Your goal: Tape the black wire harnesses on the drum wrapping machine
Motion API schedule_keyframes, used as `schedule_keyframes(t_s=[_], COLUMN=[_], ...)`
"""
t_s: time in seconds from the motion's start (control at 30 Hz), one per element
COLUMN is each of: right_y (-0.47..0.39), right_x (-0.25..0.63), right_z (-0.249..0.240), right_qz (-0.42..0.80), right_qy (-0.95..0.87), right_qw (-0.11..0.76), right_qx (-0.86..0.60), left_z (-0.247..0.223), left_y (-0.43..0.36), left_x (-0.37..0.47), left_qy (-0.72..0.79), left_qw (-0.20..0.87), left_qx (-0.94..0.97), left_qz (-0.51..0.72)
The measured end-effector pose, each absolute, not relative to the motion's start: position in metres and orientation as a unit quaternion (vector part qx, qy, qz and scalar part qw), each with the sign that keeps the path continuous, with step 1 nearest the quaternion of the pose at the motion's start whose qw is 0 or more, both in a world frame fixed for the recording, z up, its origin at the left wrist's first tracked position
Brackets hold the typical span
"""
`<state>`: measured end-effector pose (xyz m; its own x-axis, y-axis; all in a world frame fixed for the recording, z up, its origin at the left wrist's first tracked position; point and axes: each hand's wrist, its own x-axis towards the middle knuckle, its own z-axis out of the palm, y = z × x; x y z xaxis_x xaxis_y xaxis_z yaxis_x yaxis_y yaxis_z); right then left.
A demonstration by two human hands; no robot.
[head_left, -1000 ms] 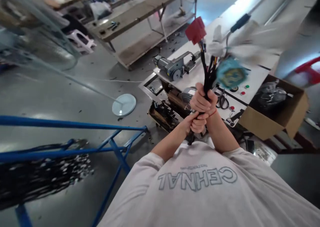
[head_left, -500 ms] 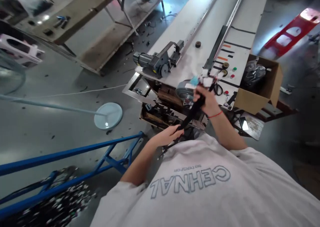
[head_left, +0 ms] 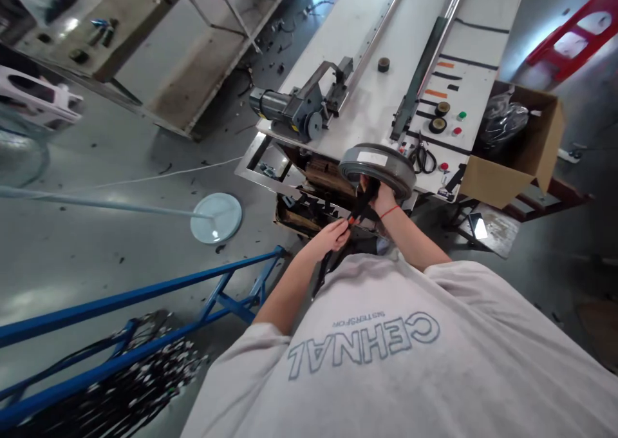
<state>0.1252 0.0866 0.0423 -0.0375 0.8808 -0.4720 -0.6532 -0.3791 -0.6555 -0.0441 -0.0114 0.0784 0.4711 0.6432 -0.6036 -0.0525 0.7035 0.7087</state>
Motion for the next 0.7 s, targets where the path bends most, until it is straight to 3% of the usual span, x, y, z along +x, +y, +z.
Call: schedule_keyframes(t_s=[0.13,0.27,0.37,0.47,0.57,0.63,0.7], right_y=[0.061,0.064,0.070,0.050,0.023,0.024,0.045], right_x=[0.125,0.129,0.127,0.137,0.172,0.205,0.235], right_z=[0.055,0.059,0.058,0.068,0.087,0.092,0.085], right_qz=[0.784,0.766,0.698,0.611,0.463,0.362,0.348], right_qy=[-0.069,-0.121,-0.203,-0.398,-0.565,-0.561,-0.503], right_qw=[0.499,0.456,0.427,0.387,0.433,0.505,0.544], right_qx=[-0.363,-0.436,-0.537,-0.565,-0.528,-0.547,-0.574], left_z=[0.075,0.073,0.064,0.054,0.048,0.047,0.049], left_y=[0.035,0.052,0.048,0.044,0.043,0.044,0.046], left_x=[-0.009,0.009,0.015,0.008,-0.003,-0.005,-0.004], left_qy=[0.403,0.388,0.500,0.565,0.575,0.571,0.567], left_qw=[0.851,0.864,0.735,0.565,0.518,0.545,0.578], left_qx=[0.249,0.227,0.353,0.509,0.546,0.521,0.479], left_qz=[0.224,0.227,0.292,0.320,0.319,0.325,0.339])
